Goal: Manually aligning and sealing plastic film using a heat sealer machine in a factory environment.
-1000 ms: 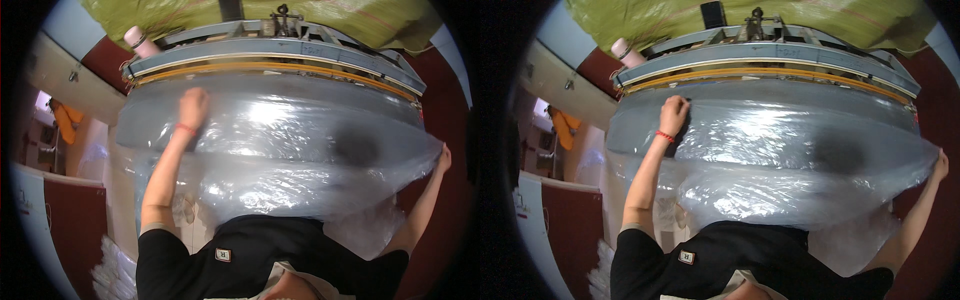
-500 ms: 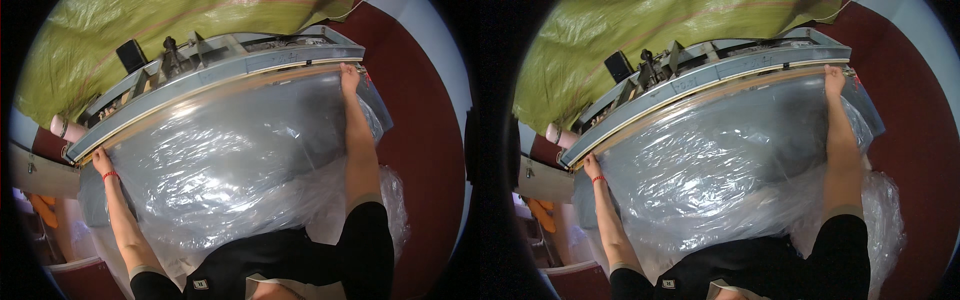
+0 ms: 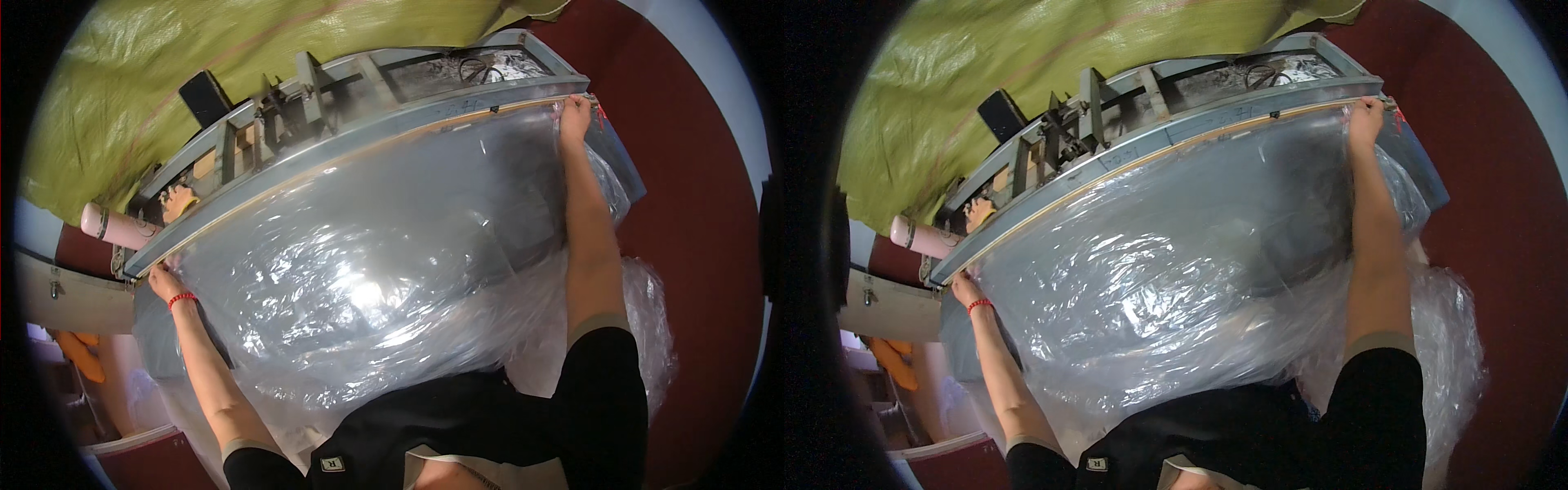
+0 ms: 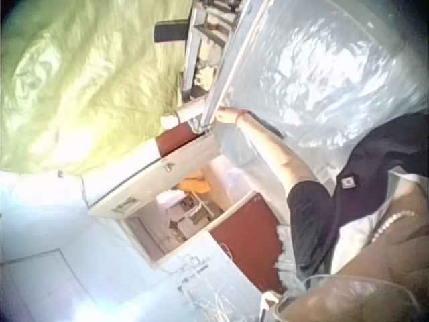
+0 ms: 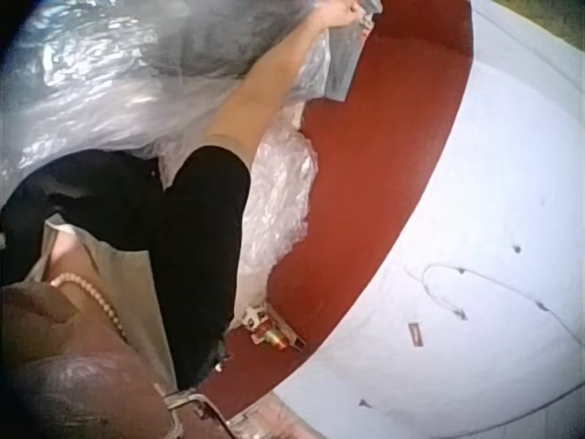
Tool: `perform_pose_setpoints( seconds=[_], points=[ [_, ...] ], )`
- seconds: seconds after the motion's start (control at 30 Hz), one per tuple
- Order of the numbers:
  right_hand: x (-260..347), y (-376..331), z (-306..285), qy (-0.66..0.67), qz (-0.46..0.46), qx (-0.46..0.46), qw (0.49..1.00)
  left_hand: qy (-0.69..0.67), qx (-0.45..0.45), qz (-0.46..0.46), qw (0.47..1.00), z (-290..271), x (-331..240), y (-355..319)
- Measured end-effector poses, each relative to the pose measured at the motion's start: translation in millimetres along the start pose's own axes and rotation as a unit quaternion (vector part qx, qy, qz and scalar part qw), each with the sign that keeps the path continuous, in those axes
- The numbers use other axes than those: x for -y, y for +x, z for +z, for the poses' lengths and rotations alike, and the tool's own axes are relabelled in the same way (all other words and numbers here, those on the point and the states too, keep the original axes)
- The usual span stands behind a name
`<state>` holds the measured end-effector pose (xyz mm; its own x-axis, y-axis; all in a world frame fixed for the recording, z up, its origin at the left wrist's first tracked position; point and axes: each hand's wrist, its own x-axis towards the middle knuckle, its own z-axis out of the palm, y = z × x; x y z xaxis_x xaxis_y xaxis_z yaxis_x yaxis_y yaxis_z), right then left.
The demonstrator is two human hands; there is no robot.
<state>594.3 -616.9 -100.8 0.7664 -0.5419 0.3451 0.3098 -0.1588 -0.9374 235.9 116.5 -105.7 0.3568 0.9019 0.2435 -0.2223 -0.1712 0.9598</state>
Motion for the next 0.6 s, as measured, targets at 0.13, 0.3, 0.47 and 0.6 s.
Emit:
perform_pose_setpoints(
  seconds=[0.13,0.3,0.47,0.6],
  points=[
    [-3,5,-14,-0.014,0.014,0.037,0.999,0.164,0.073,-0.119,0.976,-24,-14,13],
    [39,-8,-55,-0.220,-0.138,0.228,0.939,0.280,0.227,-0.153,0.920,-44,-62,-23],
    [46,8,-183,-0.395,-0.057,-0.022,0.917,0.186,0.325,-0.089,0.923,31,-108,-115],
    [98,4,-216,-0.522,-0.158,-0.206,0.812,0.051,0.413,-0.098,0.904,85,-145,-175]
  ],
)
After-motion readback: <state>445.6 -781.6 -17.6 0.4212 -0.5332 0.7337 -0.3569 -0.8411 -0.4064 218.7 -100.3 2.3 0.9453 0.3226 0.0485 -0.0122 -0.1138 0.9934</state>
